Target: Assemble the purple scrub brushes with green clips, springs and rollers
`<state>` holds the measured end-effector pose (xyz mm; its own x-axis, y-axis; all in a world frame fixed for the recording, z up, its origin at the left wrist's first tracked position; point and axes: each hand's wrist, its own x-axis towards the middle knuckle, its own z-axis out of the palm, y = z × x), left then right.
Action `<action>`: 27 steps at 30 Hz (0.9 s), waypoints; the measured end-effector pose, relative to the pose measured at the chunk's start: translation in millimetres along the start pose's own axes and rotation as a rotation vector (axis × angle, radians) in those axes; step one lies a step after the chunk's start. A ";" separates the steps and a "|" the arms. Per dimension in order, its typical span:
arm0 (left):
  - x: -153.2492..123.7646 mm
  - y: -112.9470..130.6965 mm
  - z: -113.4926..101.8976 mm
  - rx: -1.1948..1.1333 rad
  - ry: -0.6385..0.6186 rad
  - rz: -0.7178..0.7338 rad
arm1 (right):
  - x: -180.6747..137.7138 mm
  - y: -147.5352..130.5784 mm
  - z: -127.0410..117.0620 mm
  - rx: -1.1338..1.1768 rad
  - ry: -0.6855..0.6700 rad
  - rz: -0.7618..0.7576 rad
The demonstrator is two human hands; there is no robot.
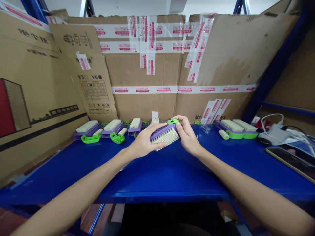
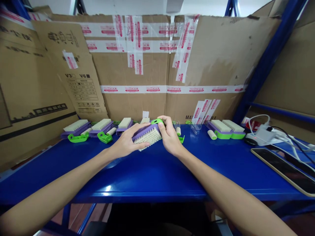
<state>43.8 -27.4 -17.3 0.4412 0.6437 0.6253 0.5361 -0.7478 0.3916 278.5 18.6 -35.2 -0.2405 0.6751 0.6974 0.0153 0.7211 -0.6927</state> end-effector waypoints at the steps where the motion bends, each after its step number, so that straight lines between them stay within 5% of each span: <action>1: 0.4 1.2 0.3 0.000 0.004 -0.006 | 0.4 -0.2 -0.3 -0.003 0.001 -0.002; 11: 1.8 9.3 6.5 -0.223 0.056 -0.079 | 4.0 -23.3 -5.2 -0.116 -0.005 -0.087; 20: 7.8 8.2 6.7 -0.600 0.031 -0.337 | 1.4 -15.8 -5.8 0.115 -0.090 0.165; 27: 11.2 11.4 0.8 -1.028 -0.053 -0.572 | 8.4 -9.7 -9.9 0.195 -0.244 0.201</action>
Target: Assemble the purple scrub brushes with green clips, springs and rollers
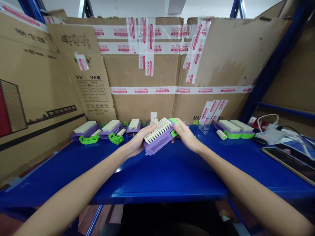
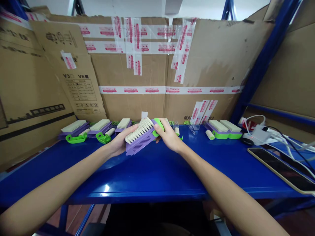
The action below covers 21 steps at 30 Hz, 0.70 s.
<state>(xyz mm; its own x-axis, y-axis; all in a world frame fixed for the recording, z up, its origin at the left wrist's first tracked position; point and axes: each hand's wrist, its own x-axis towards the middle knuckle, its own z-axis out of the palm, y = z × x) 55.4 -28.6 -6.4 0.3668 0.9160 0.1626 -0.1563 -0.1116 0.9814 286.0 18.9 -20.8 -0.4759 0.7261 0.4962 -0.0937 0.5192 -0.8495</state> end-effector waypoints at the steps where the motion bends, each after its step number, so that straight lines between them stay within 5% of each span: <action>1: 0.3 0.1 -1.3 -0.023 -0.014 -0.024 | 1.1 -1.0 -1.2 -0.003 -0.014 0.013; 6: 1.7 -3.4 -8.7 -0.086 0.029 -0.142 | 2.3 -8.2 -3.7 0.054 -0.097 0.088; 21: 2.7 -6.8 -12.4 -0.040 0.057 -0.066 | 1.7 -8.4 -6.6 -0.056 -0.164 0.070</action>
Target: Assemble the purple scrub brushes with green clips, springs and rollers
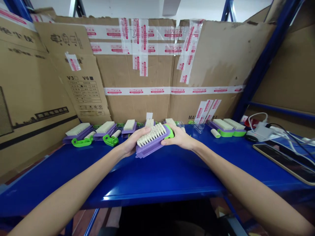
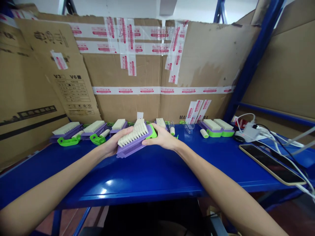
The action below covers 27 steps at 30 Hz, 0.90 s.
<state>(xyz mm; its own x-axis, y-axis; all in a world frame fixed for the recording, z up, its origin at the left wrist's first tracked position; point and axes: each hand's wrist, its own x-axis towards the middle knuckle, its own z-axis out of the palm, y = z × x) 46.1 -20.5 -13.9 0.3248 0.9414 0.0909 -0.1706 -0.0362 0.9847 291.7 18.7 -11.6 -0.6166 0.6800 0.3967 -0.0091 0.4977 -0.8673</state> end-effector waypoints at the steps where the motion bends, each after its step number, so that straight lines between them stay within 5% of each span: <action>1: -0.1 -0.7 1.0 -0.008 -0.007 0.005 | -0.4 -0.8 1.4 0.011 -0.012 0.001; 27: 4.5 -3.9 6.4 0.024 0.094 0.069 | -1.8 13.5 11.1 0.085 -0.039 0.004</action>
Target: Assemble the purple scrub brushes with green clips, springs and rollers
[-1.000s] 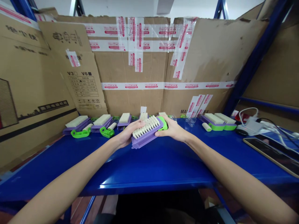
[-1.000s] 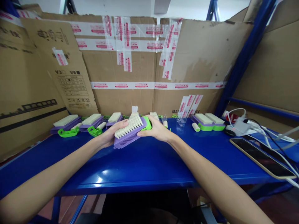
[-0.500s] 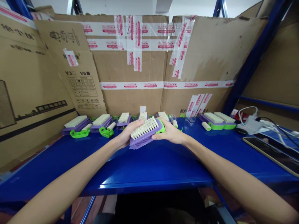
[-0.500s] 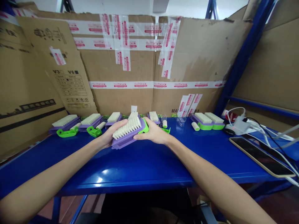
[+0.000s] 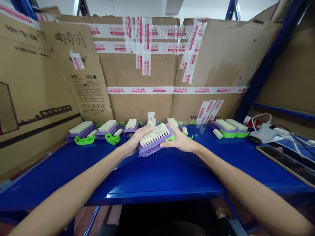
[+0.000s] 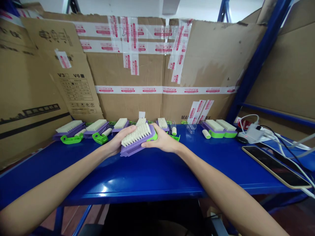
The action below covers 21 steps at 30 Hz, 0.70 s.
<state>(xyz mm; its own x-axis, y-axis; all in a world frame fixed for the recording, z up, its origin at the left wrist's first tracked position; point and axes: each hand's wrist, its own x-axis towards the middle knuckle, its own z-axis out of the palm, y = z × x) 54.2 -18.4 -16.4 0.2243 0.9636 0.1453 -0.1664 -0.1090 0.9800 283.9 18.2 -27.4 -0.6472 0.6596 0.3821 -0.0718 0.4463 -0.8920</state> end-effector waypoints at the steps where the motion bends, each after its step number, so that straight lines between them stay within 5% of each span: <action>1: 0.6 0.7 0.0 0.007 0.007 0.010 | 0.5 -0.4 -1.0 -0.017 0.013 -0.008; 9: 4.2 10.1 -1.5 0.008 0.175 0.079 | 1.0 1.1 0.2 -0.219 0.224 -0.137; 15: 6.3 6.0 -5.0 -0.044 0.141 0.231 | 2.0 9.2 -1.0 -0.352 0.346 -0.175; 21: 14.3 -1.2 -12.8 0.173 0.310 0.340 | 0.6 7.1 0.3 -0.341 0.162 -0.185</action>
<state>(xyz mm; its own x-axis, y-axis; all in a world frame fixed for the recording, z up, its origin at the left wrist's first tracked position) 45.3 -1.3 -17.2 -0.1156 0.8910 0.4389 -0.0131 -0.4432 0.8963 282.8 21.6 -33.7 -0.5170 0.6243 0.5857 0.0975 0.7227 -0.6842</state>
